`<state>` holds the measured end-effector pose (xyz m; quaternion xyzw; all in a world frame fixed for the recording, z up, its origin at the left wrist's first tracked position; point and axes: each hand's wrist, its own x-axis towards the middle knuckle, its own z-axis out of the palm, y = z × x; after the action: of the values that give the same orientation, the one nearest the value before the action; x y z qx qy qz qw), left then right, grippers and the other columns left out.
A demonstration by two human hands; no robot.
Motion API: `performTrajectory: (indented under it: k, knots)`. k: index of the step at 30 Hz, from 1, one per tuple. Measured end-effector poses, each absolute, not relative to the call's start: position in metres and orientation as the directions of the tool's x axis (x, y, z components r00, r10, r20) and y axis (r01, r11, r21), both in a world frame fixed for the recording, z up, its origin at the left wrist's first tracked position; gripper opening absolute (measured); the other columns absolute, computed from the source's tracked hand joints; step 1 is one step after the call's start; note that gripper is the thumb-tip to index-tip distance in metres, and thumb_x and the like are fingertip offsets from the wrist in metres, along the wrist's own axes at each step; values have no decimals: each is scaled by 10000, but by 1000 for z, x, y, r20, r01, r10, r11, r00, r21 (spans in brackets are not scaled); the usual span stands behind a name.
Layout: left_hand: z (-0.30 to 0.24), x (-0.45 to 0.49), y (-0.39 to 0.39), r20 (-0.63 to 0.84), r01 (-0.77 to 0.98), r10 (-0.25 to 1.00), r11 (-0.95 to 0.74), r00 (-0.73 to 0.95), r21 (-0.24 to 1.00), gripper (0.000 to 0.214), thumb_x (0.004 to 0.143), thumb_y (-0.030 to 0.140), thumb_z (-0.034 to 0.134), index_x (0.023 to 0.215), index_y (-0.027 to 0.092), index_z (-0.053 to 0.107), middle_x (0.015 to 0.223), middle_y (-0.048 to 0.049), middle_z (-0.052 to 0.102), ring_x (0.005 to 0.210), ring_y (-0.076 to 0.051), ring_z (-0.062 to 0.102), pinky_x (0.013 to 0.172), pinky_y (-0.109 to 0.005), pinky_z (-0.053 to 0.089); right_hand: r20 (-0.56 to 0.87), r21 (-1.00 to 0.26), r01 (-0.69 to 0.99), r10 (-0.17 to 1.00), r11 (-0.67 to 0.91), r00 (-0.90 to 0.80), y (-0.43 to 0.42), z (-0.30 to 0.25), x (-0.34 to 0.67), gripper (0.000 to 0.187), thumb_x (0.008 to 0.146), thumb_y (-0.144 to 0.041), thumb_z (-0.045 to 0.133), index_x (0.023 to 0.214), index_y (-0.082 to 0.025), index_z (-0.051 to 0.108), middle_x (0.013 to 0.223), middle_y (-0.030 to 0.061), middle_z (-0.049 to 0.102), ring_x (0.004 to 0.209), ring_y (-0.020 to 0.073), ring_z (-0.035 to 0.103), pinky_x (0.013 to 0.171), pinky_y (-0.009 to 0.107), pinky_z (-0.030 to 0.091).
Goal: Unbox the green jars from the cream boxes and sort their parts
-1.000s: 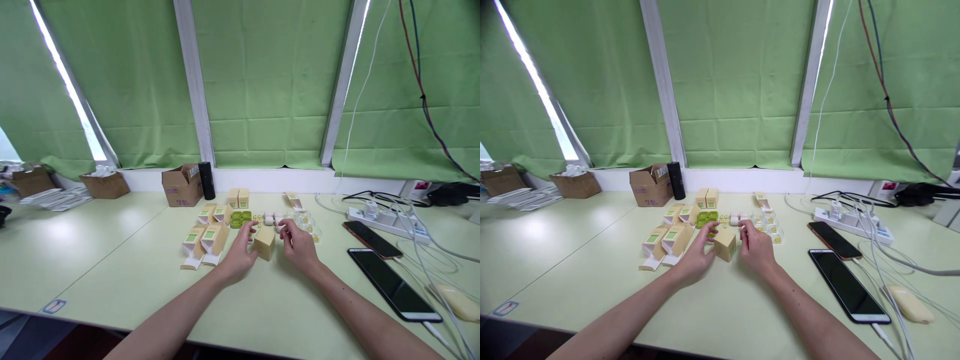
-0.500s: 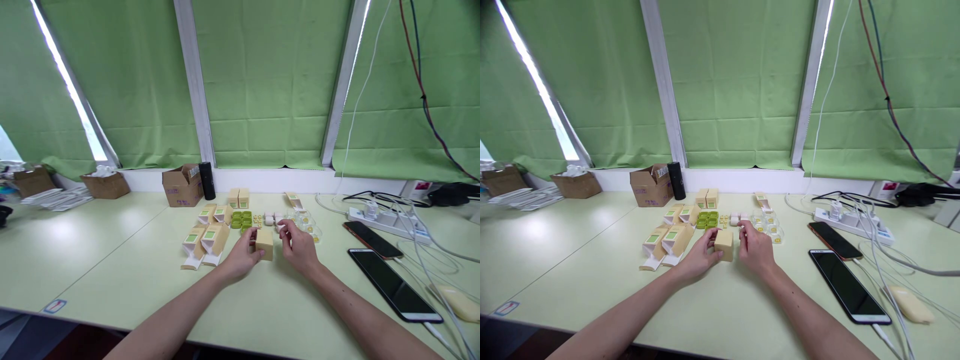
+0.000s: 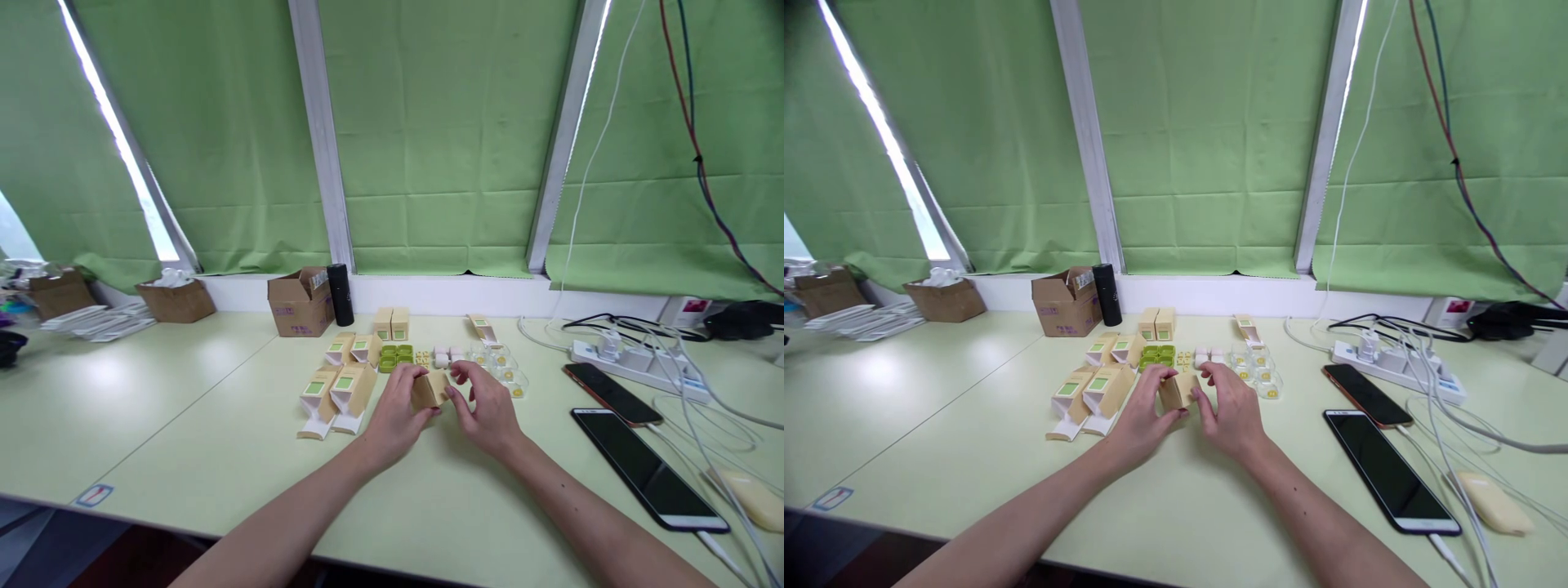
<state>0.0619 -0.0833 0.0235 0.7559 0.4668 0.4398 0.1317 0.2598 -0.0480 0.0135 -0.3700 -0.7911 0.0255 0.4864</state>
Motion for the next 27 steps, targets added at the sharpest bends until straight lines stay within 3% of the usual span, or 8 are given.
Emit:
performTrajectory:
  k: [7, 13, 20, 27]
  knots:
    - [18, 59, -83, 712, 736, 657, -605, 247, 303, 470, 895, 194, 699, 1300, 253, 468, 1277, -132, 530, 1222, -322, 555, 979, -510, 526, 772, -370, 482, 552, 794, -316, -50, 11, 258, 379, 958, -337, 559, 1313, -225, 486, 1166, 128, 680, 1026, 270, 673, 763, 401, 586]
    - [20, 59, -85, 762, 780, 541, -621, 356, 77, 445, 921, 169, 639, 1314, 245, 446, 1237, -140, 555, 1147, -315, 565, 962, -504, 514, 785, -363, 440, 524, 821, -330, -51, 10, 256, 423, 950, -314, 578, 1345, -229, 454, 1175, 128, 663, 1032, 270, 662, 781, 413, 595]
    - [22, 60, -86, 752, 794, 550, -605, 364, 59, 369, 946, 163, 578, 1290, 252, 481, 1228, -132, 574, 1153, -318, 581, 979, -508, 487, 769, -395, 393, 533, 830, -352, -52, 9, 254, 426, 967, -273, 556, 1370, -227, 429, 1185, 135, 650, 1016, 261, 658, 755, 403, 596]
    - [21, 61, -85, 765, 809, 520, -587, 381, -4, 436, 928, 137, 590, 1321, 239, 432, 1234, -145, 577, 1172, -325, 578, 999, -510, 493, 778, -408, 380, 534, 830, -332, -53, 10, 253, 407, 968, -270, 566, 1349, -223, 430, 1162, 131, 642, 986, 255, 650, 760, 411, 590]
